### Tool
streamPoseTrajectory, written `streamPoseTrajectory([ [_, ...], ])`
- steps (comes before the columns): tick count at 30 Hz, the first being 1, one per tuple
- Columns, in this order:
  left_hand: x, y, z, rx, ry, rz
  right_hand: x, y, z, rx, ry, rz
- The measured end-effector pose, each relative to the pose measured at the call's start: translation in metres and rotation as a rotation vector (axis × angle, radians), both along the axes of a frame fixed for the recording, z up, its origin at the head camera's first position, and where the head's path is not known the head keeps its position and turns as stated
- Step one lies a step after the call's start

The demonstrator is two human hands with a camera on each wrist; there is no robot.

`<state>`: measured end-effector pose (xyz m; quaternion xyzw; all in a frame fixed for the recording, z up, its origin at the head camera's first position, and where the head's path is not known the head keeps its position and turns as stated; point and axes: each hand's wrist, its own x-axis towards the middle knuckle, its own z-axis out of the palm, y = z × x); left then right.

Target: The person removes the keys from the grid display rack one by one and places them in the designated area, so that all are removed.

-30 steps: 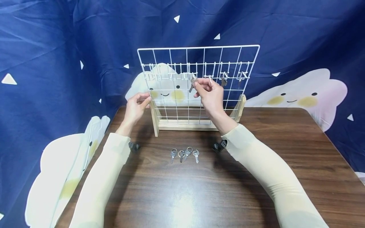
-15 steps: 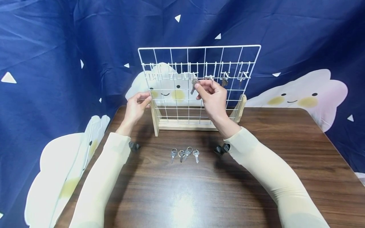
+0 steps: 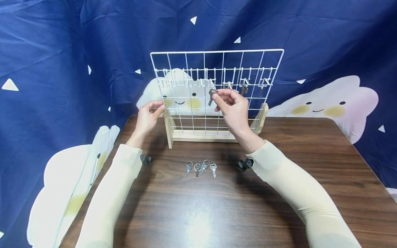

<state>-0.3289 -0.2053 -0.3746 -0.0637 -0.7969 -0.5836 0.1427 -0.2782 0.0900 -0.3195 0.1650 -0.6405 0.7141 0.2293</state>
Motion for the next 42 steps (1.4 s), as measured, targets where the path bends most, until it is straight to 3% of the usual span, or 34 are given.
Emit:
streamPoseTrajectory([
  [11, 0.000, -0.001, -0.001, -0.010, 0.009, 0.002, 0.008, 0.003, 0.000, 0.052, 0.007, 0.005],
  [18, -0.001, 0.000, -0.001, -0.011, 0.003, 0.013, 0.015, 0.009, -0.012, 0.106, -0.015, 0.015],
  [24, 0.000, 0.000, -0.001, -0.008, 0.002, 0.010, 0.023, 0.019, -0.030, 0.198, -0.107, 0.022],
  [35, -0.001, 0.000, -0.001, 0.003, -0.009, 0.004, 0.030, 0.038, -0.058, 0.244, -0.252, 0.081],
  [42, 0.000, 0.000, 0.000, 0.006, -0.011, 0.001, 0.040, 0.048, -0.075, 0.289, -0.415, 0.133],
])
